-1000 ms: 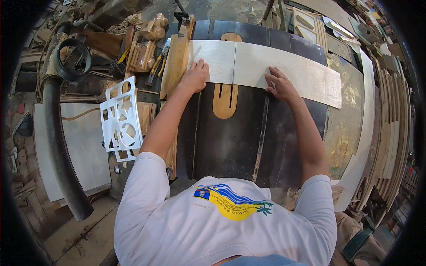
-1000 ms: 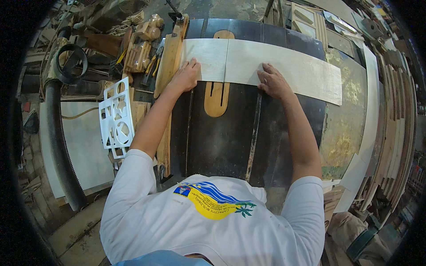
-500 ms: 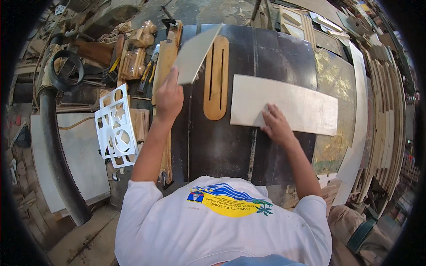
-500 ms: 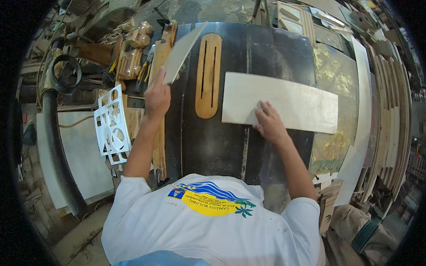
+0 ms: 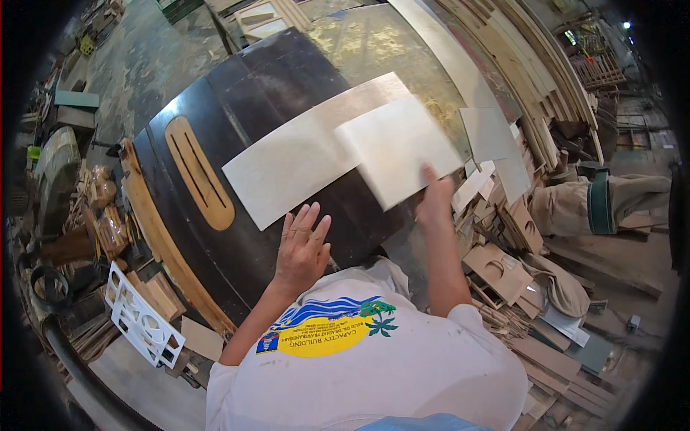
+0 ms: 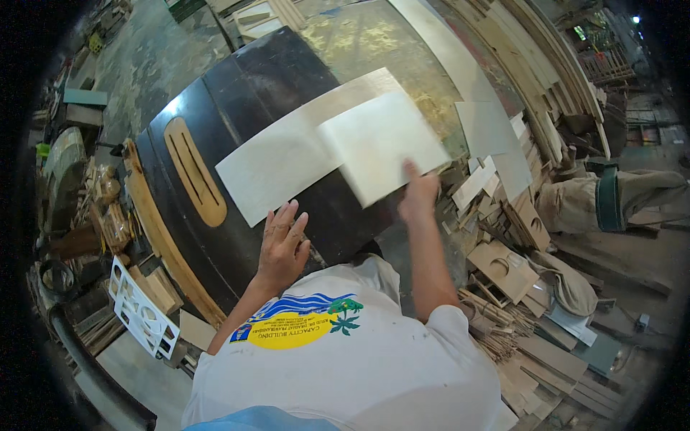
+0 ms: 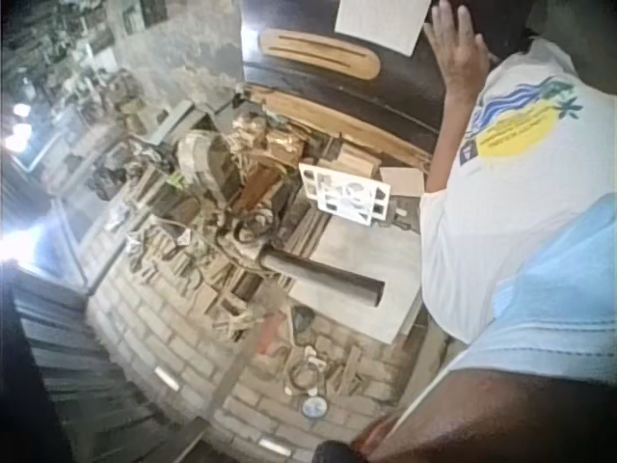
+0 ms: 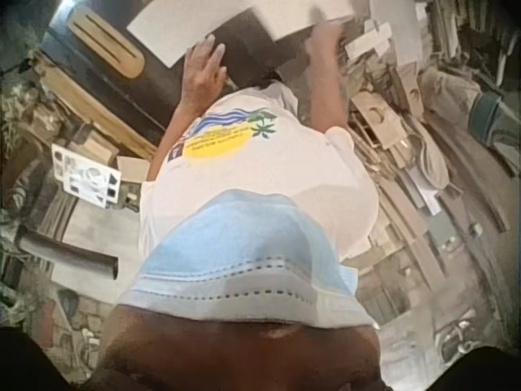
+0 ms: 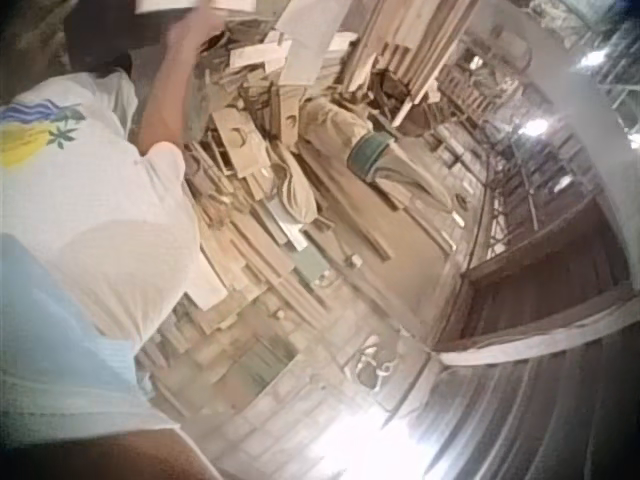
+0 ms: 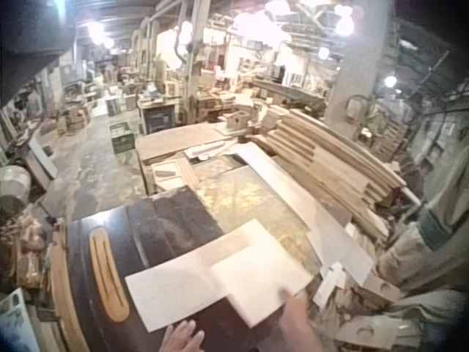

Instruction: The person cuts wooden boards into smaller square pieces using a table saw, then gathers and aligns the cut wooden pieces into a stack by hand.

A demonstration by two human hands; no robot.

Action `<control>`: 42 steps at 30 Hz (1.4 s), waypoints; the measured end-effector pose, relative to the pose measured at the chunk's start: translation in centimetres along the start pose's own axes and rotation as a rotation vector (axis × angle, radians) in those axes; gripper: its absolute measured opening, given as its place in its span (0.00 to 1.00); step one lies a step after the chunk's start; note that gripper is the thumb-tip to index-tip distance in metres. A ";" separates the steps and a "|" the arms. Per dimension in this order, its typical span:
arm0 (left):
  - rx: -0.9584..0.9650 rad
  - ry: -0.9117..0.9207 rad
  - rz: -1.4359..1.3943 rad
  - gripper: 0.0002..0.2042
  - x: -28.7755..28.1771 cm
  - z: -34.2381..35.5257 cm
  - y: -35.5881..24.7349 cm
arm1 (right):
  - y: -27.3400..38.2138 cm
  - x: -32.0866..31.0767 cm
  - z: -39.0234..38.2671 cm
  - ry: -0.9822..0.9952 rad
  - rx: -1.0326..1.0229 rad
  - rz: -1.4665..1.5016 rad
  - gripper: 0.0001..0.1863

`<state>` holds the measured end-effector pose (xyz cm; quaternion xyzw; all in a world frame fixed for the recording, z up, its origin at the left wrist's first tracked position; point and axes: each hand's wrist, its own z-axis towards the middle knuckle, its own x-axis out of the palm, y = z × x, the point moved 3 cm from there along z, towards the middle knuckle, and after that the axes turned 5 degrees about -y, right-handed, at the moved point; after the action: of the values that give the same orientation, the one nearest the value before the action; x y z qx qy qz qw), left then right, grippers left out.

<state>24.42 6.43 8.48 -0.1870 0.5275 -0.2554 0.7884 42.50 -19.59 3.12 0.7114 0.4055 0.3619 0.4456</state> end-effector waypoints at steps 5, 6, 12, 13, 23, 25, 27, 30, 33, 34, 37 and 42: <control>-0.205 -0.027 -0.076 0.17 1.7 -2.0 3.4 | 3.7 -10.4 16.2 -0.239 -0.078 0.305 0.15; -0.349 -0.069 -0.066 0.16 1.8 -2.9 4.8 | 3.4 -11.7 18.8 -0.224 0.041 0.340 0.15; -1.053 -0.386 -0.121 0.16 3.7 -10.0 12.2 | -1.1 -2.0 22.7 0.101 -0.226 -0.786 0.27; -1.041 -0.449 -0.208 0.16 4.0 -9.4 12.3 | -1.1 0.2 22.1 0.104 -0.648 -1.254 0.32; -1.238 -0.530 -0.112 0.17 2.7 -10.7 9.2 | -1.7 3.0 21.7 0.434 -0.614 -1.444 0.41; -1.169 -0.536 0.027 0.17 0.5 -13.1 8.2 | -2.7 2.3 18.7 0.541 -0.612 -1.346 0.40; -1.210 -0.544 0.118 0.17 -2.4 -15.8 8.8 | -3.8 1.8 15.5 0.618 -0.598 -1.250 0.40; -1.260 -0.553 0.188 0.15 -6.4 -19.5 9.8 | -5.7 2.3 9.2 0.669 -0.553 -1.268 0.38; -1.215 -0.460 0.313 0.15 -8.2 -21.3 10.3 | -7.1 3.0 4.5 0.644 -0.619 -1.258 0.37; -1.083 -0.341 0.424 0.16 -8.3 -21.2 10.2 | -6.9 3.5 2.8 0.625 -0.623 -1.310 0.35; -0.924 -0.102 0.468 0.21 -7.6 -20.6 10.5 | -7.7 4.1 1.1 0.605 -0.687 -1.318 0.30; -0.730 0.107 0.471 0.23 -5.7 -19.8 12.0 | -7.9 5.0 0.9 0.689 -0.719 -1.340 0.30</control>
<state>6.71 18.96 -1.53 -0.3142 0.6517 0.1253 0.6789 43.30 -13.22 -3.73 -0.0165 0.7163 0.3250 0.6173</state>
